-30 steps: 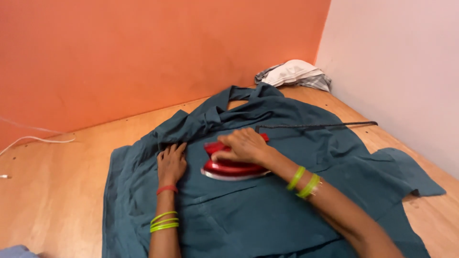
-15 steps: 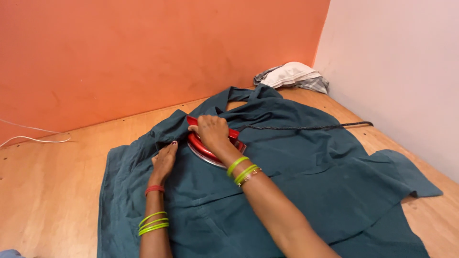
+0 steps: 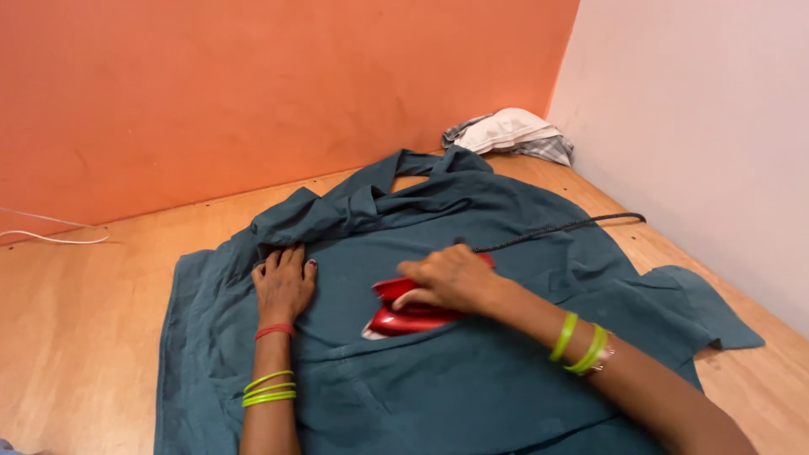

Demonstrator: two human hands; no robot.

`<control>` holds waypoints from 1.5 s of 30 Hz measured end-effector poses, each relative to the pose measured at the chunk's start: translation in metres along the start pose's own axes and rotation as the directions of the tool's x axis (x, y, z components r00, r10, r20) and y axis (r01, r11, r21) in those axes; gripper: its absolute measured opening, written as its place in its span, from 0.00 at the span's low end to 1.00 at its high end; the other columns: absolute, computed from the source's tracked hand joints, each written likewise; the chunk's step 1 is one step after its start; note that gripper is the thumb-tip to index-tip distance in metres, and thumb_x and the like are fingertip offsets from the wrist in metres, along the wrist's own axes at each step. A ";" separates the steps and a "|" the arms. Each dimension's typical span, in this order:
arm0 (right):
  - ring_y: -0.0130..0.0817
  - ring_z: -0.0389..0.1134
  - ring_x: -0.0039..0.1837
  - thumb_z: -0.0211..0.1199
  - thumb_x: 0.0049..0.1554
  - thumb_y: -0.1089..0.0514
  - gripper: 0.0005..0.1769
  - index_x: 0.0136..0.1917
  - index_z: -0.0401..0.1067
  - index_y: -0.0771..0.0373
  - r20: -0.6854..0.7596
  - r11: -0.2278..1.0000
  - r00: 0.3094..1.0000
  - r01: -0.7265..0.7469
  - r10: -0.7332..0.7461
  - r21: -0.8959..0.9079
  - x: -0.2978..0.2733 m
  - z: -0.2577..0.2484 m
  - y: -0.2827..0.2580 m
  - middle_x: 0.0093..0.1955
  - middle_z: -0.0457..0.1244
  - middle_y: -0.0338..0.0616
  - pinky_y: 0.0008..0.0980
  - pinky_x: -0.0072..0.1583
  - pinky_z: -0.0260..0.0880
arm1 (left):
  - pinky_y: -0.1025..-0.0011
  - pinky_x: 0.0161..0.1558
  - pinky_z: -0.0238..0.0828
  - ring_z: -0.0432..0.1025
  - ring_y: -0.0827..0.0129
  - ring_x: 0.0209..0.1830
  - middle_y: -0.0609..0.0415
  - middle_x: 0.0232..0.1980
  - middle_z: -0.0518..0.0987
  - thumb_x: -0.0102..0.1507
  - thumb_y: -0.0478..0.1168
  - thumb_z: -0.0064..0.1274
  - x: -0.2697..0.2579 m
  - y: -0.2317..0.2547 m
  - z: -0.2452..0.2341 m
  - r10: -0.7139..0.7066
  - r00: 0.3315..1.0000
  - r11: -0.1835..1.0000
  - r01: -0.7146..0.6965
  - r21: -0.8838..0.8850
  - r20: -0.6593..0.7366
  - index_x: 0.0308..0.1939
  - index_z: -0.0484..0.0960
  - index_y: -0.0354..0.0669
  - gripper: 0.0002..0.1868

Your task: The person irons a dark green shirt laid out on a wooden table. They use a red iron to smooth the fabric, repeatedly adjusting the shirt with their left hand while moving the iron across different sections.

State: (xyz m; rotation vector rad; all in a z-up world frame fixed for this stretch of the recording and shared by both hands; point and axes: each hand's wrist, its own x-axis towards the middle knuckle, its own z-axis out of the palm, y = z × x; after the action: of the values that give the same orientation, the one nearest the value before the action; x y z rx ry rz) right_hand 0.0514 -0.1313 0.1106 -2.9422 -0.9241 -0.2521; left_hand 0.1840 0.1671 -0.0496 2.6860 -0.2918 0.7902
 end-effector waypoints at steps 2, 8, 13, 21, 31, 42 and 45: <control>0.55 0.72 0.40 0.56 0.54 0.24 0.35 0.48 0.74 0.57 -0.052 0.981 0.982 -0.183 0.180 -0.063 -0.009 0.000 0.028 0.34 0.69 0.54 0.53 0.42 0.72 | 0.55 0.67 0.51 0.63 0.61 0.71 0.56 0.69 0.75 0.67 0.56 0.44 -0.001 0.003 -0.004 0.019 1.000 0.999 -0.018 0.043 -0.012 0.65 0.77 0.46 0.28; 0.56 0.73 0.45 0.58 0.57 0.29 0.32 0.46 0.78 0.61 -0.296 0.826 0.799 -0.561 0.523 -0.056 -0.018 0.017 0.151 0.40 0.70 0.57 0.54 0.47 0.71 | 0.55 0.66 0.51 0.62 0.61 0.71 0.55 0.70 0.73 0.67 0.58 0.43 0.000 0.006 -0.005 0.022 1.000 0.996 -0.022 0.088 0.000 0.67 0.75 0.46 0.30; 0.54 0.73 0.43 0.59 0.58 0.32 0.31 0.42 0.77 0.64 -0.428 0.711 0.666 -0.699 0.610 -0.076 -0.025 0.037 0.198 0.39 0.70 0.56 0.53 0.46 0.71 | 0.54 0.68 0.53 0.62 0.62 0.73 0.58 0.71 0.73 0.69 0.58 0.41 -0.001 0.017 -0.006 0.009 1.000 0.983 -0.012 0.181 0.017 0.68 0.75 0.48 0.29; 0.55 0.71 0.39 0.62 0.53 0.27 0.30 0.46 0.76 0.56 -0.190 0.938 0.928 -0.338 0.319 -0.075 -0.051 0.007 0.143 0.33 0.69 0.55 0.51 0.40 0.68 | 0.44 0.65 0.59 0.73 0.52 0.59 0.45 0.53 0.82 0.66 0.42 0.48 0.038 0.137 0.014 -0.103 0.951 0.936 -0.007 0.351 0.293 0.46 0.86 0.46 0.12; 0.53 0.72 0.38 0.60 0.55 0.26 0.32 0.48 0.73 0.57 -0.210 0.897 0.903 -0.411 0.376 -0.164 -0.057 0.018 0.147 0.33 0.69 0.52 0.48 0.39 0.68 | 0.47 0.75 0.39 0.50 0.53 0.80 0.49 0.79 0.59 0.69 0.58 0.37 0.004 0.201 0.049 0.199 0.949 0.976 -0.169 -0.138 0.245 0.75 0.63 0.47 0.33; 0.44 0.74 0.40 0.66 0.58 0.38 0.22 0.44 0.72 0.60 -0.632 0.544 0.512 -0.823 0.582 -0.166 0.002 0.099 0.283 0.36 0.70 0.46 0.42 0.41 0.69 | 0.47 0.75 0.36 0.48 0.53 0.80 0.48 0.79 0.57 0.70 0.59 0.33 0.001 0.210 0.035 0.178 0.947 0.983 -0.157 -0.098 0.268 0.76 0.61 0.47 0.34; 0.45 0.74 0.39 0.65 0.58 0.37 0.24 0.44 0.72 0.60 -0.599 0.623 0.589 -0.760 0.542 -0.183 -0.008 0.078 0.262 0.35 0.69 0.47 0.43 0.42 0.69 | 0.47 0.75 0.36 0.49 0.52 0.79 0.47 0.79 0.58 0.69 0.58 0.34 0.003 0.210 0.034 0.185 0.952 0.981 -0.165 -0.099 0.245 0.76 0.61 0.45 0.34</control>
State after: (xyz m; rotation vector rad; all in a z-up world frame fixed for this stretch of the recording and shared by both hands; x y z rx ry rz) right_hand 0.2058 -0.3432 0.0339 -3.0408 0.4083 -1.2112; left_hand 0.1437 -0.0402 -0.0220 2.7134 -0.6171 0.4678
